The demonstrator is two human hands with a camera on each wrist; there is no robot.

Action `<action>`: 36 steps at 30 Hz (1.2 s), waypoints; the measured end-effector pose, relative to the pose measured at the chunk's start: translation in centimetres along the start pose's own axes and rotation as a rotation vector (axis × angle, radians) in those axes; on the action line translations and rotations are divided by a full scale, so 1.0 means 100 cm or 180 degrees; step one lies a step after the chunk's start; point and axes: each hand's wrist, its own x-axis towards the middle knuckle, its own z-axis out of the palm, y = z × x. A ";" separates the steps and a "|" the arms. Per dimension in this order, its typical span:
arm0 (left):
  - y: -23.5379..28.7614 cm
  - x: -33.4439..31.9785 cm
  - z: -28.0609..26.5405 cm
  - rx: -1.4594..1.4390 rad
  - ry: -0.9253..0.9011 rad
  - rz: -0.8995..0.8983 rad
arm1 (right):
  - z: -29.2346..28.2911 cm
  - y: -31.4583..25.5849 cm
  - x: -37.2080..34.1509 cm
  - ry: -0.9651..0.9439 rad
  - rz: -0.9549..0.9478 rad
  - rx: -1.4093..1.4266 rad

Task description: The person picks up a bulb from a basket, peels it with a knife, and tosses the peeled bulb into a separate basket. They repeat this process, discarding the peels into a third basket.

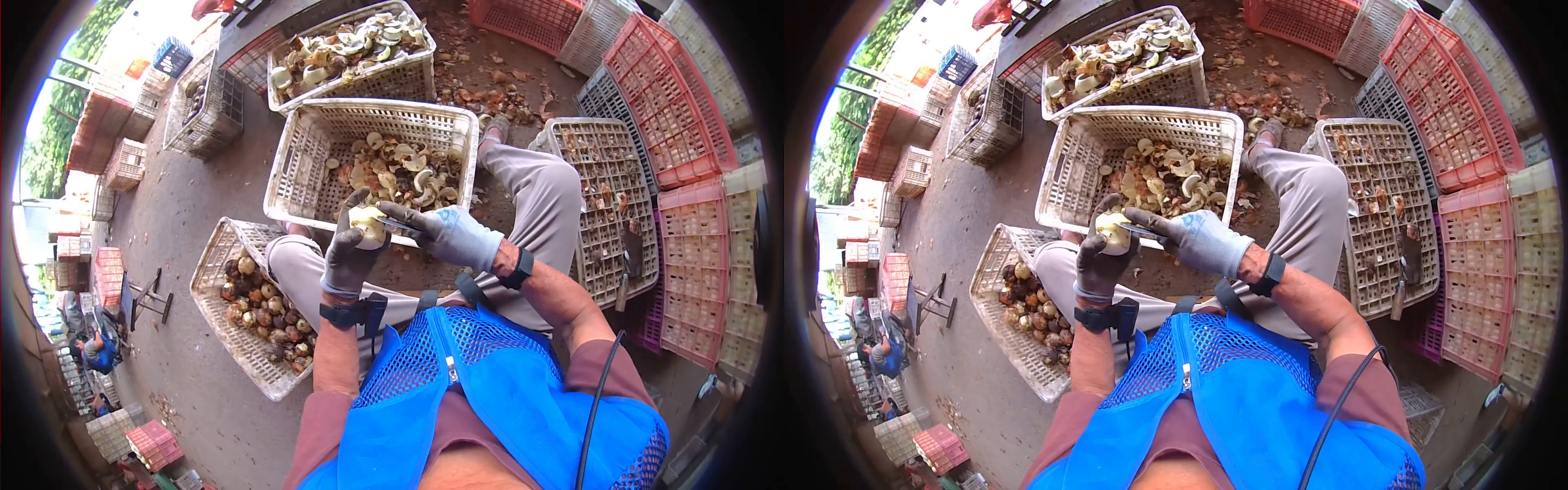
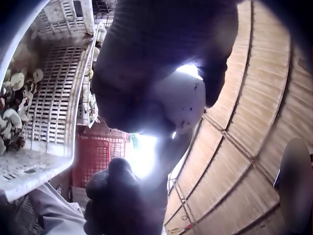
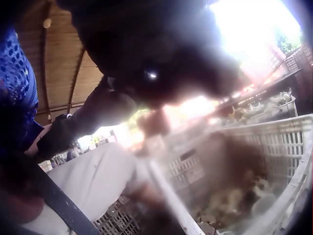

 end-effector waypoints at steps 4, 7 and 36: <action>0.006 0.002 -0.004 0.0168 0.0068 0.0051 | 0.006 -0.012 0.006 0.0146 0.0226 0.1081; 0.003 0.003 -0.014 0.0493 0.0115 0.0248 | 0.008 -0.012 0.014 -0.0248 0.1455 0.2157; -0.040 0.013 0.017 0.1340 0.0115 0.1168 | 0.019 -0.016 0.013 0.0941 0.1537 0.4702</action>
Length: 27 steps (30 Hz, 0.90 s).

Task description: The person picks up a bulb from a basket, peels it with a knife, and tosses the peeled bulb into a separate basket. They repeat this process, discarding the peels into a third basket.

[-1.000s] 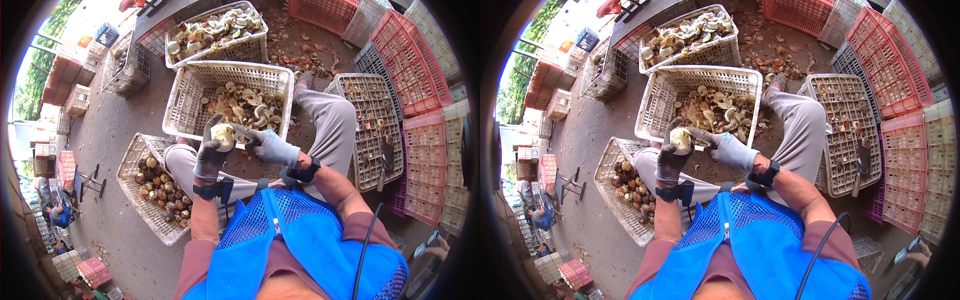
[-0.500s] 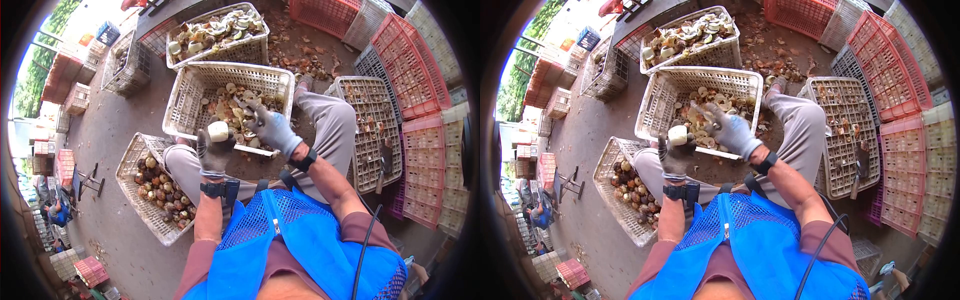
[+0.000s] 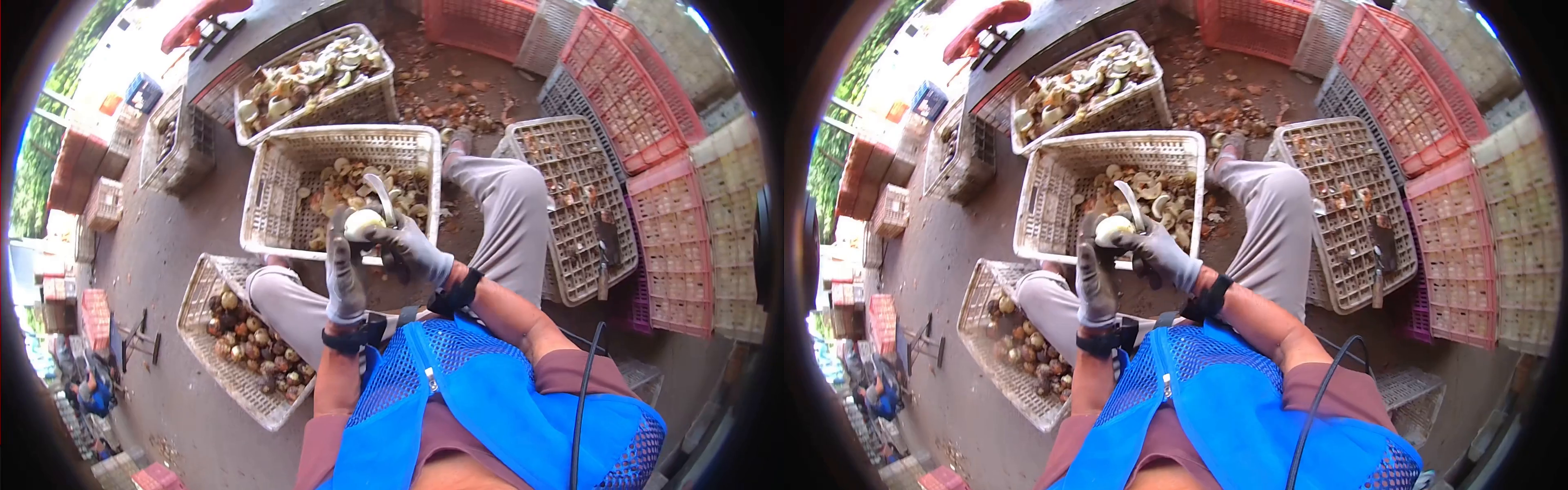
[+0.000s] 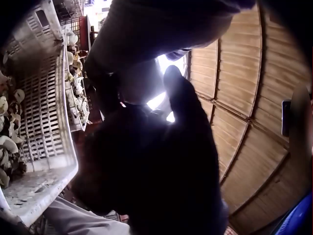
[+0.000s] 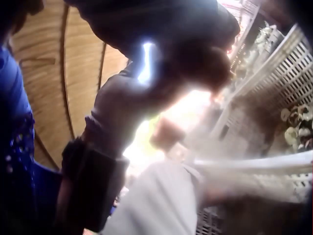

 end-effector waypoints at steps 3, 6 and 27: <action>0.003 -0.008 -0.011 0.0395 -0.0192 0.0138 | -0.043 0.008 0.002 -0.0362 0.0101 0.1103; -0.006 0.006 -0.036 0.0612 -0.0555 0.0572 | -0.050 -0.070 -0.058 -0.0098 -0.0969 0.0520; 0.078 -0.121 -0.339 0.0716 0.1767 0.0374 | -0.259 -0.270 -0.106 0.2688 -0.2056 -0.4033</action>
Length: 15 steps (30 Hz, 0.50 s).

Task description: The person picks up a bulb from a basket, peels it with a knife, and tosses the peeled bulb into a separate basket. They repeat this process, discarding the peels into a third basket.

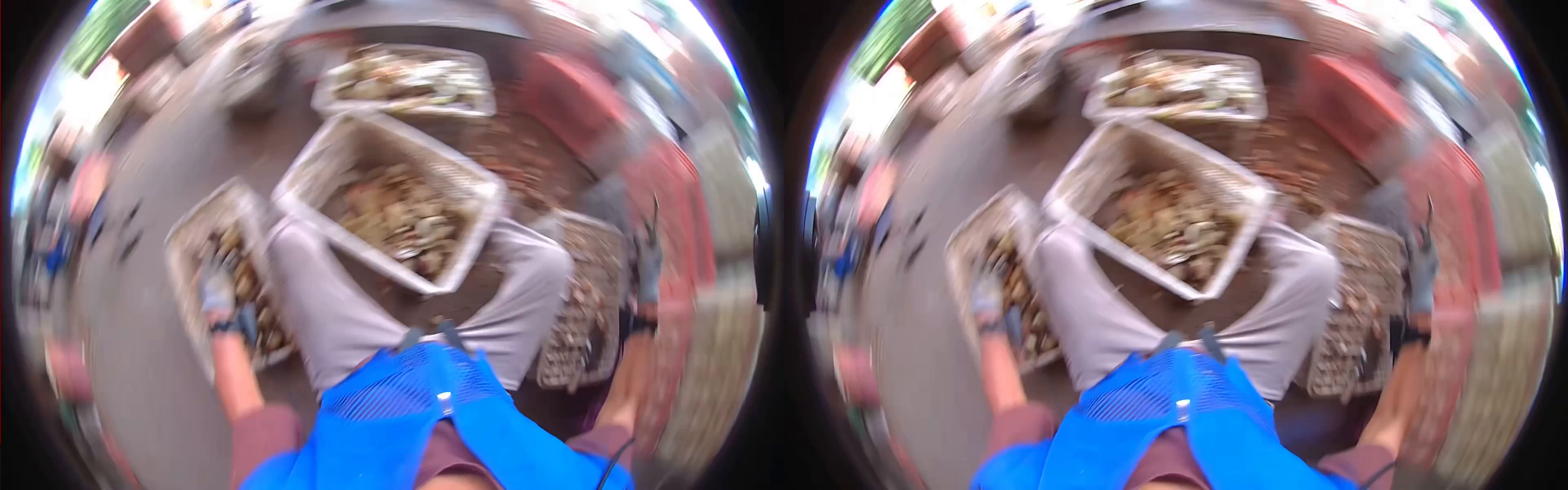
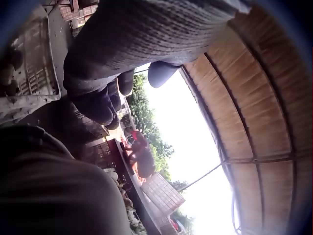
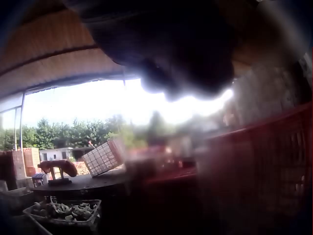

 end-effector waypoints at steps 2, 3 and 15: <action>-0.015 -0.013 -0.065 -0.0786 0.1183 -0.0277 | 0.073 -0.022 -0.043 -0.0827 0.0118 0.0532; -0.001 -0.026 -0.064 -0.0403 0.1381 -0.0309 | 0.100 -0.036 -0.062 -0.1136 0.0166 0.0627; -0.125 -0.048 -0.156 0.2701 0.1334 -0.1547 | 0.290 -0.188 -0.162 -0.2821 0.0217 0.0451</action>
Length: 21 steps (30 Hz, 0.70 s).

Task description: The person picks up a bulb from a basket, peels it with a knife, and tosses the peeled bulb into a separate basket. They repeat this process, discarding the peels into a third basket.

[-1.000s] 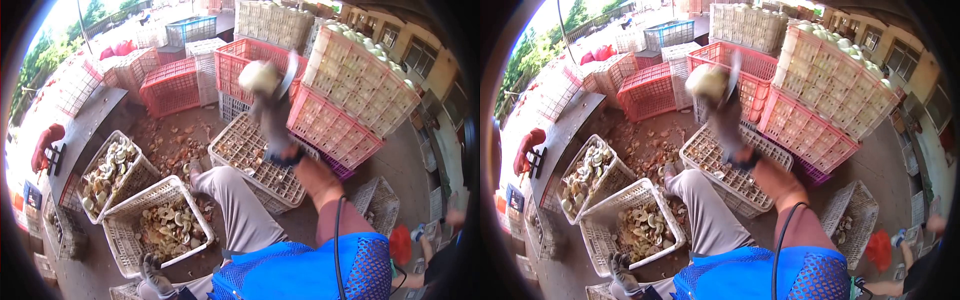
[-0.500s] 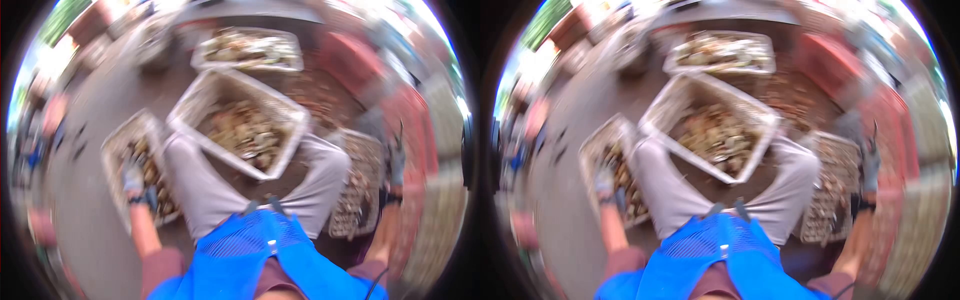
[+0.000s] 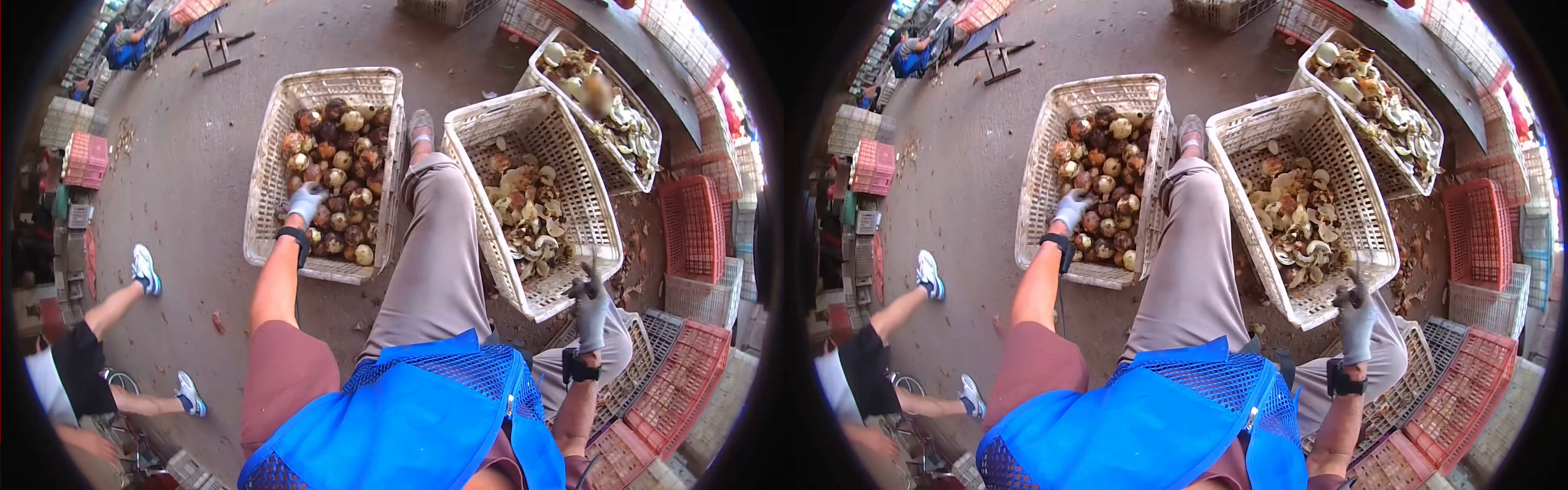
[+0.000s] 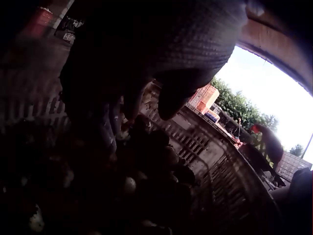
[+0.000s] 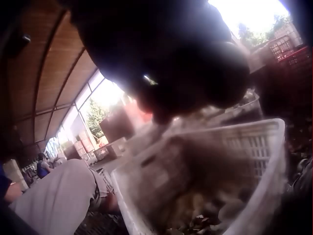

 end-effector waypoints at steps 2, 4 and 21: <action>0.043 -0.023 0.013 0.1414 -0.0316 0.0620 | 0.020 0.011 0.009 -0.0319 0.0106 -0.0078; 0.053 -0.020 0.040 0.2180 -0.0532 0.0642 | 0.041 0.014 0.011 -0.0449 0.0053 -0.0163; 0.077 -0.014 0.054 -0.3478 -0.2341 -0.0294 | 0.062 0.012 0.003 -0.0381 -0.0395 -0.0722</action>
